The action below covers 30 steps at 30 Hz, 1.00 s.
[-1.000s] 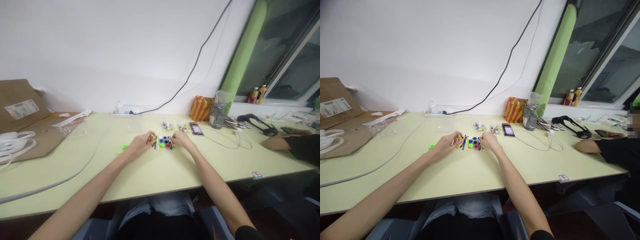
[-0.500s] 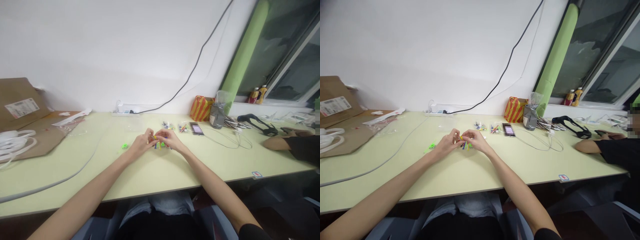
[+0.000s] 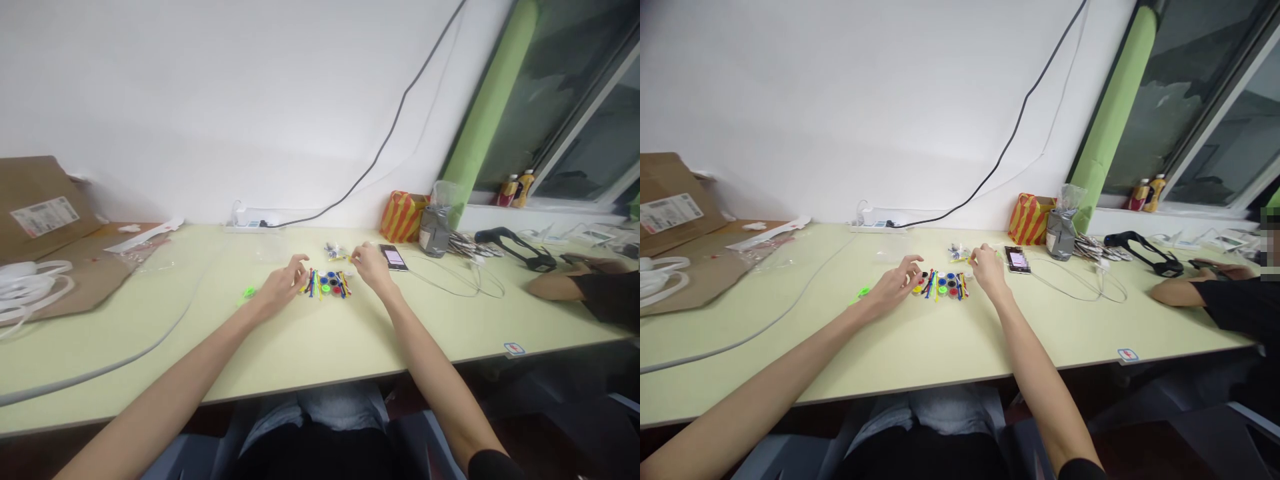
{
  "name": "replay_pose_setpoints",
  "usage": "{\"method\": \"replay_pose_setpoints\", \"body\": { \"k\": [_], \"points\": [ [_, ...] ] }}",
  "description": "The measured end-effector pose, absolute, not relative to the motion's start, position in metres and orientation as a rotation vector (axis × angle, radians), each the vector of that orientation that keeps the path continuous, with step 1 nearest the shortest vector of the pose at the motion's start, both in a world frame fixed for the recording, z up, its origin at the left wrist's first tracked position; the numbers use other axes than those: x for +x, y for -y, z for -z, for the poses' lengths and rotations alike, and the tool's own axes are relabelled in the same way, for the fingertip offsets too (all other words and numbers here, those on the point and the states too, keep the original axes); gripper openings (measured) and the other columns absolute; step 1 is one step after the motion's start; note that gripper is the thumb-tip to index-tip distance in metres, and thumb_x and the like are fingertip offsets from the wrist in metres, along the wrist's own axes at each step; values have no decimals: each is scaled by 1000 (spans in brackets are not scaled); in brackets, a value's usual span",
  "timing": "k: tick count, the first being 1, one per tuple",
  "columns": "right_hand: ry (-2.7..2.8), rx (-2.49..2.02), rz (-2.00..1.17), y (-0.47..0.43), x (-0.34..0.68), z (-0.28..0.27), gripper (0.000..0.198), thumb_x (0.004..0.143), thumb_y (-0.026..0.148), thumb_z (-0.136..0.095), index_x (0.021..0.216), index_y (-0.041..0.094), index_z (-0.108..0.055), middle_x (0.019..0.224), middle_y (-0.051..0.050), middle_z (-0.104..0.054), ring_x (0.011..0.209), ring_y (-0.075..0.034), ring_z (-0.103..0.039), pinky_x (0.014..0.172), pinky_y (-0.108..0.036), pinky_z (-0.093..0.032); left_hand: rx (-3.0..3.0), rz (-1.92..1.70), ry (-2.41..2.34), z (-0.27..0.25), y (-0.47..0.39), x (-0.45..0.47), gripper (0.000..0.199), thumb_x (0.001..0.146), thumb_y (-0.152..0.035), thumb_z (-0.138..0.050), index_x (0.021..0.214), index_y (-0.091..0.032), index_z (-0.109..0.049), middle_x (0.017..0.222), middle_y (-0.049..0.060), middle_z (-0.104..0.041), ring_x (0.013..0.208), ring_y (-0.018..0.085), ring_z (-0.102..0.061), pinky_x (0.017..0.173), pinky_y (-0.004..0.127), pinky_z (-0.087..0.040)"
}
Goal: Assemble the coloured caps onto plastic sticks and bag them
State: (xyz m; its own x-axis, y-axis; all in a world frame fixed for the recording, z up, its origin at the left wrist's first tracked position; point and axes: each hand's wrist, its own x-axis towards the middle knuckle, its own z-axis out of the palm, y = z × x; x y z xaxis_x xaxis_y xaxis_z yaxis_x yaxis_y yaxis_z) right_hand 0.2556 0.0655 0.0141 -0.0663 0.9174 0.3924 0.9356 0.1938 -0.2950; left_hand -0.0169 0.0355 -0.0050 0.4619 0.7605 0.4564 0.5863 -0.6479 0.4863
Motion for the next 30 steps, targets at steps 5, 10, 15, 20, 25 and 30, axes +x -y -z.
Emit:
{"method": "replay_pose_setpoints", "body": {
  "k": [5,10,15,20,25,30],
  "points": [
    [2217,-1926,-213,-74,273,-10,8,83,18,-67,88,17,-74,95,-10,-72,89,-20,-63,70,-27,-37,2474,-956,-1179,4,-35,-17,33,100,-34,-37,132,-26,-36,87,-3,-61,62,12,-56,64,24,-41],
    [2275,-1879,-290,-72,270,-9,11,79,18,-70,90,17,-74,95,-9,-73,87,-19,-64,67,-25,-38,2463,-931,-1186,2,-33,-17,35,100,-33,-35,134,-26,-35,86,-2,-61,64,13,-55,65,25,-41],
    [2304,-1819,-360,-69,265,-12,15,81,17,-69,95,17,-72,98,-7,-73,83,-16,-64,64,-22,-39,2480,-914,-1185,2,-34,-18,35,100,-31,-35,134,-26,-36,83,-3,-59,62,12,-52,64,25,-40],
    [2298,-1799,-375,-66,265,-12,19,80,13,-68,98,18,-69,99,-6,-72,83,-16,-64,65,-22,-39,2478,-909,-1180,4,-35,-19,35,100,-32,-35,134,-25,-36,83,-3,-59,60,12,-51,64,25,-40],
    [2213,-1912,-229,-66,268,-8,24,80,3,-59,94,20,-68,101,-6,-71,94,-19,-65,70,-24,-39,2511,-923,-1178,5,-35,-18,36,99,-29,-34,135,-24,-38,84,-2,-61,62,12,-53,66,25,-41],
    [2008,-2092,-66,-74,275,-1,35,84,0,-46,108,17,-64,109,-14,-68,106,-27,-63,78,-31,-40,2698,-847,-1473,-6,-44,-33,28,93,-21,-36,113,-23,-57,86,1,-67,66,16,-59,65,27,-39]
  ]
}}
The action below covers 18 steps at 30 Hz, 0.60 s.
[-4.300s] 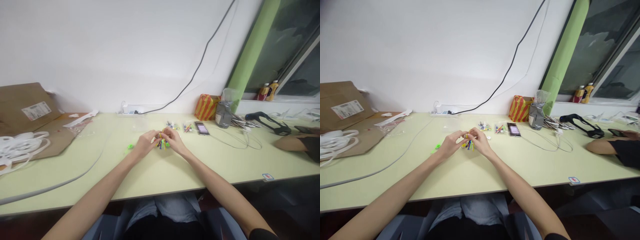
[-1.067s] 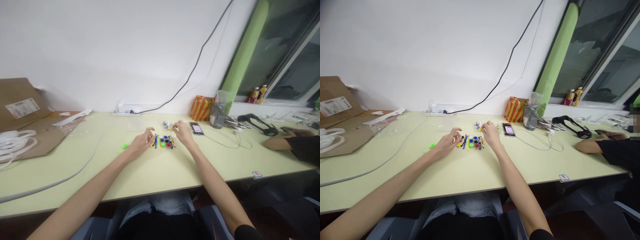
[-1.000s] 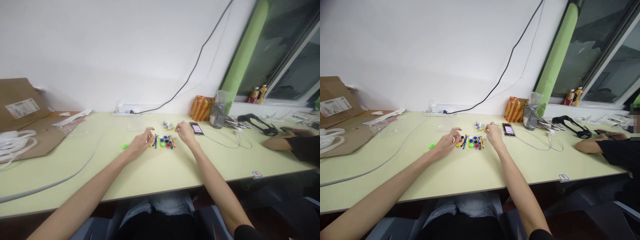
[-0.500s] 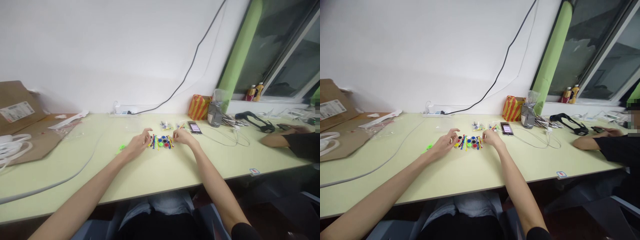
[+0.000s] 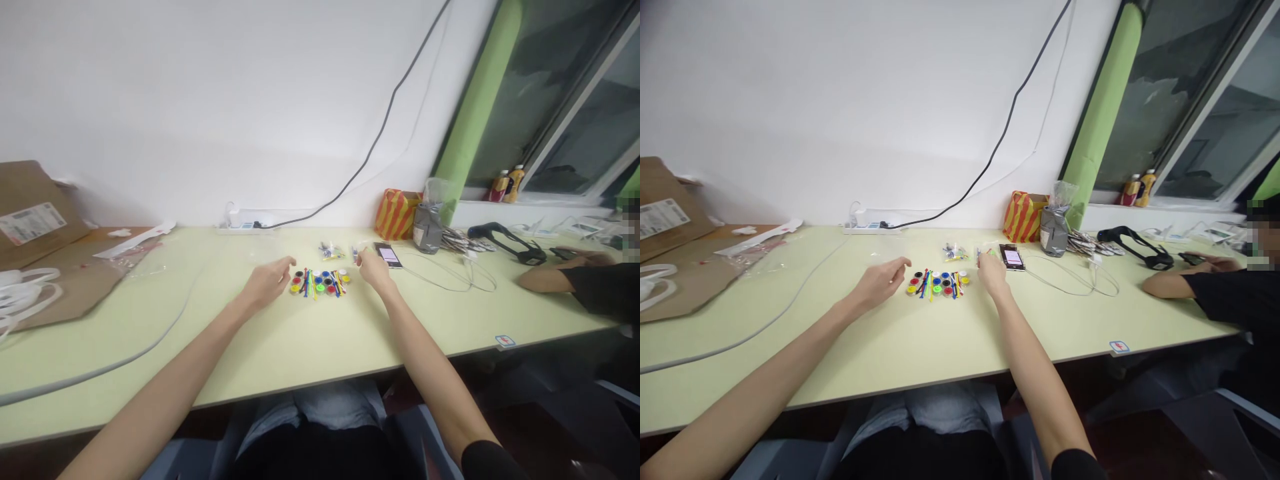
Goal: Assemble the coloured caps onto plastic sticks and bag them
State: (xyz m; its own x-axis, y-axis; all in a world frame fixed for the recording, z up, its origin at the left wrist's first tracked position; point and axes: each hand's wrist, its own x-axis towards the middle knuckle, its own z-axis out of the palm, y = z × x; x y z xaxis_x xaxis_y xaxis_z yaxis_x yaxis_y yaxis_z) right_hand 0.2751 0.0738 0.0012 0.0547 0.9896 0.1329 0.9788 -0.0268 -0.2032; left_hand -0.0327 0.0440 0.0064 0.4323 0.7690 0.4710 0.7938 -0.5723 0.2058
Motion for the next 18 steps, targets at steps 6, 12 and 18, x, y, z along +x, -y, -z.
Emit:
{"method": "replay_pose_setpoints", "body": {
  "k": [6,12,18],
  "points": [
    [2007,-2103,-93,-81,258,14,35,87,7,-49,119,18,-57,114,-14,-68,108,-26,-63,79,-31,-40,-2324,304,1797,-30,-52,-78,26,92,-30,-36,92,-21,-60,83,9,-68,75,25,-62,66,32,-37],
    [1985,-2111,-104,-81,246,18,37,90,7,-45,126,17,-50,114,-15,-68,109,-26,-63,80,-30,-40,-2490,82,2193,-37,-42,-109,52,81,-63,-49,108,-19,-57,108,14,-69,88,29,-65,75,36,-43],
    [1987,-2096,-112,-80,245,17,37,92,8,-44,127,20,-48,116,-14,-67,110,-25,-63,82,-30,-41,-2617,-50,2094,-29,-33,-118,40,79,-48,-55,109,-22,-52,106,11,-68,86,27,-64,70,34,-43]
  ]
}}
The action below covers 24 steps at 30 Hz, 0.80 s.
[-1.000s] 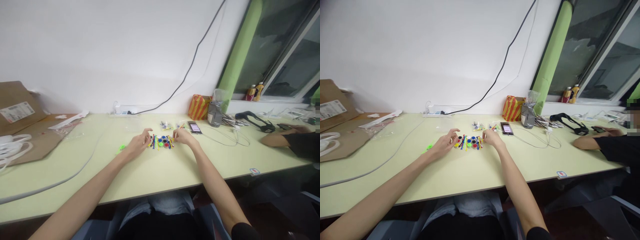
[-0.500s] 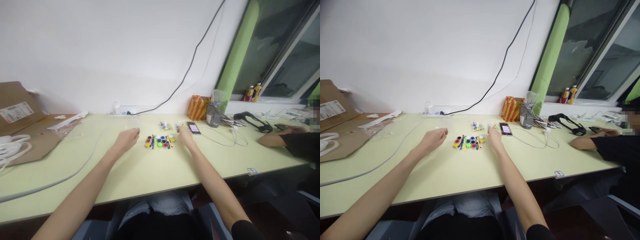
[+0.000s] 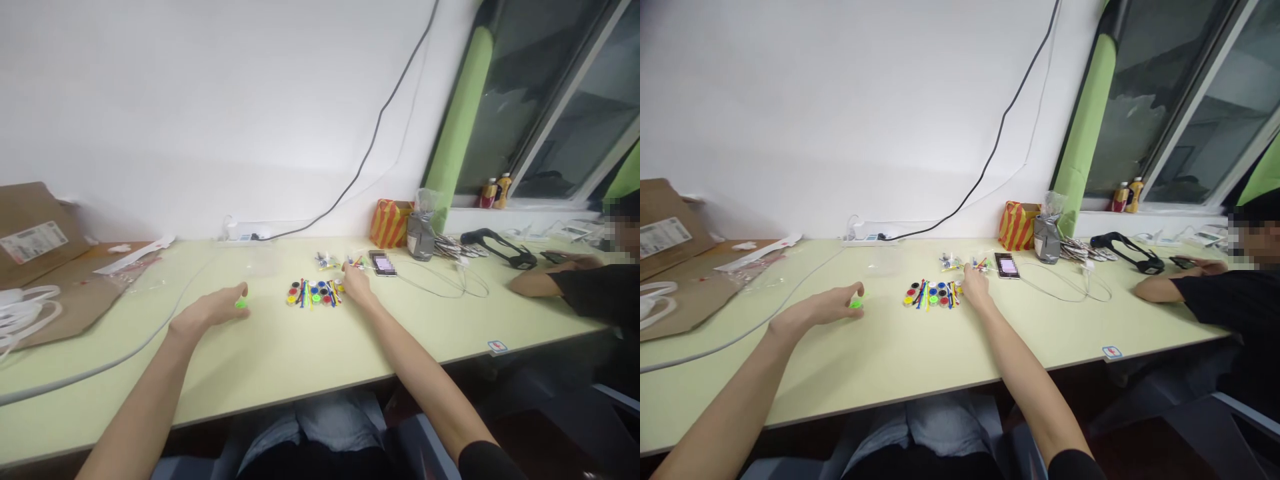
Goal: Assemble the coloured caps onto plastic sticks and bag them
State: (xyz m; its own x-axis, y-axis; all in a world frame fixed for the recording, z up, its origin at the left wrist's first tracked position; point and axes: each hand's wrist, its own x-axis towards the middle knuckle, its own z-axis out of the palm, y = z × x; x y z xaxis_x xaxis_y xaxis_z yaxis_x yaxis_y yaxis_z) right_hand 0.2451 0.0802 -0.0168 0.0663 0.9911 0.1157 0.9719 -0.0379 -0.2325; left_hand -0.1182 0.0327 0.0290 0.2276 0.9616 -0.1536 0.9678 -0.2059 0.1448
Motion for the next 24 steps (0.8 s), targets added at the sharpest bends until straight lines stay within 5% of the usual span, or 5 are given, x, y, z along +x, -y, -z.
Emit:
{"method": "replay_pose_setpoints", "body": {
  "k": [3,8,16,24],
  "points": [
    [1979,-2100,-122,-80,244,15,38,91,8,-45,127,19,-48,114,-14,-68,109,-26,-64,82,-30,-41,2424,150,-1830,-23,-34,-117,19,83,-33,-47,97,-22,-54,97,10,-67,84,26,-63,67,34,-40],
    [1930,-2081,-69,-74,243,5,43,88,3,-42,129,18,-48,110,-14,-69,103,-26,-65,78,-30,-40,2557,162,-1796,-32,-41,-103,11,83,-25,-49,92,-21,-54,92,8,-65,79,24,-61,63,32,-37],
    [1989,-1486,30,-53,219,-12,35,97,14,-34,126,22,-52,121,-10,-65,99,-23,-62,82,-30,-42,2939,-831,-1666,-22,-50,-30,21,97,-24,-40,87,-20,-58,88,8,-59,84,21,-58,71,32,-40],
    [2089,-942,-208,-28,168,4,19,99,24,-41,114,21,-52,109,-6,-61,92,-19,-60,74,-28,-45,2898,-1128,-1162,-14,-50,-7,22,92,-9,-41,106,-20,-55,92,5,-55,83,18,-55,72,29,-44]
  ]
}}
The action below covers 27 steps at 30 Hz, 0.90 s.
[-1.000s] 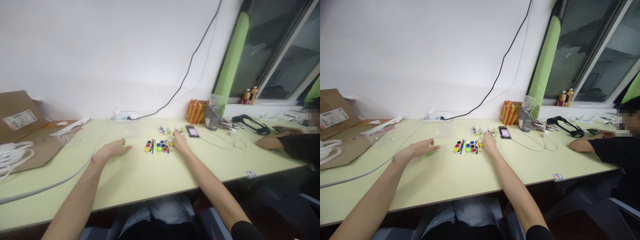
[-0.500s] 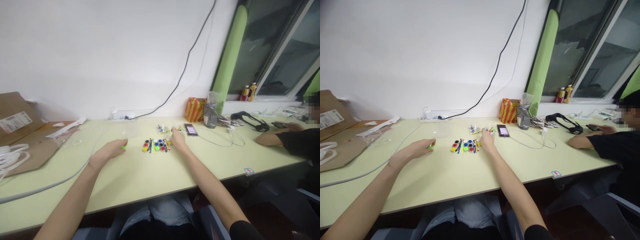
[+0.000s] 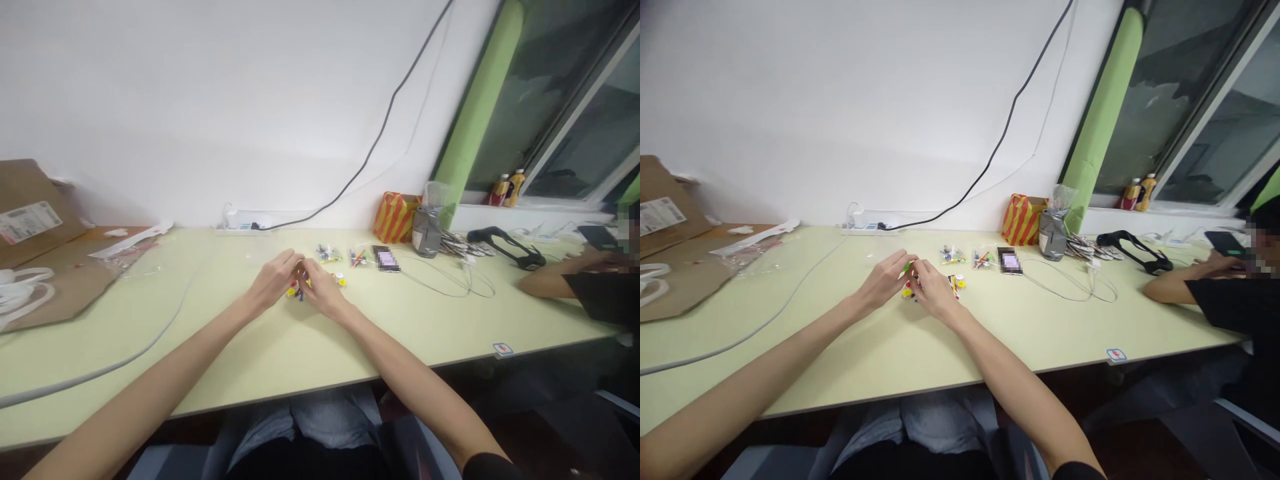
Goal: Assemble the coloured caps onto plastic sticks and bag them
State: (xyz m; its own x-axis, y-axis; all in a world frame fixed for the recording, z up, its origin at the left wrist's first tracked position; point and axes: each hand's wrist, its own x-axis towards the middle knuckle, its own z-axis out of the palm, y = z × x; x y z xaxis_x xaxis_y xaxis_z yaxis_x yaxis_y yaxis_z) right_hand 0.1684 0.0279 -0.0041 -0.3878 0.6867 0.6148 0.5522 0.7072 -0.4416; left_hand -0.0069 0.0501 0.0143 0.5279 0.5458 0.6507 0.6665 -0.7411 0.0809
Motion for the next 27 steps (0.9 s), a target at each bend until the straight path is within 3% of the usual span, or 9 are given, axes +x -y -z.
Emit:
{"method": "replay_pose_setpoints", "body": {
  "k": [5,9,14,17,20,27],
  "points": [
    [2031,-876,-160,-30,171,4,12,98,28,-49,106,21,-54,110,-8,-59,102,-21,-57,83,-31,-46,-2677,1264,975,-5,-41,2,52,80,0,-45,127,-23,-43,104,5,-55,91,17,-58,78,28,-48],
    [2118,-785,-178,-30,172,3,8,98,28,-52,103,22,-55,104,-6,-64,98,-20,-59,84,-30,-44,-2635,1403,1027,6,-30,2,61,80,-1,-47,135,-25,-39,111,6,-50,88,15,-57,72,26,-49],
    [2117,-834,-178,-28,172,1,15,102,25,-40,103,22,-55,99,-6,-66,89,-19,-60,79,-28,-40,-2675,1404,1088,3,-30,-2,55,85,-8,-50,136,-25,-39,110,5,-54,78,12,-55,75,27,-49],
    [2109,-900,-237,-26,172,0,15,103,29,-38,105,24,-52,91,-3,-66,80,-18,-60,71,-25,-38,-2650,1266,1141,-1,-33,-4,27,86,-14,-53,112,-21,-54,97,4,-59,84,17,-56,78,30,-47],
    [2119,-1031,-255,-26,172,1,15,102,31,-35,106,24,-48,79,0,-63,69,-19,-57,62,-24,-32,-2645,1204,1127,-5,-34,-6,6,87,-17,-52,91,-20,-56,91,4,-59,84,18,-56,76,31,-46],
    [2091,-1001,-357,-27,176,0,13,101,30,-31,107,24,-41,81,-1,-62,70,-18,-54,67,-25,-36,-2759,1146,1014,-9,-31,-9,14,93,-23,-52,105,-20,-56,102,6,-60,92,19,-57,81,32,-45]
  ]
}}
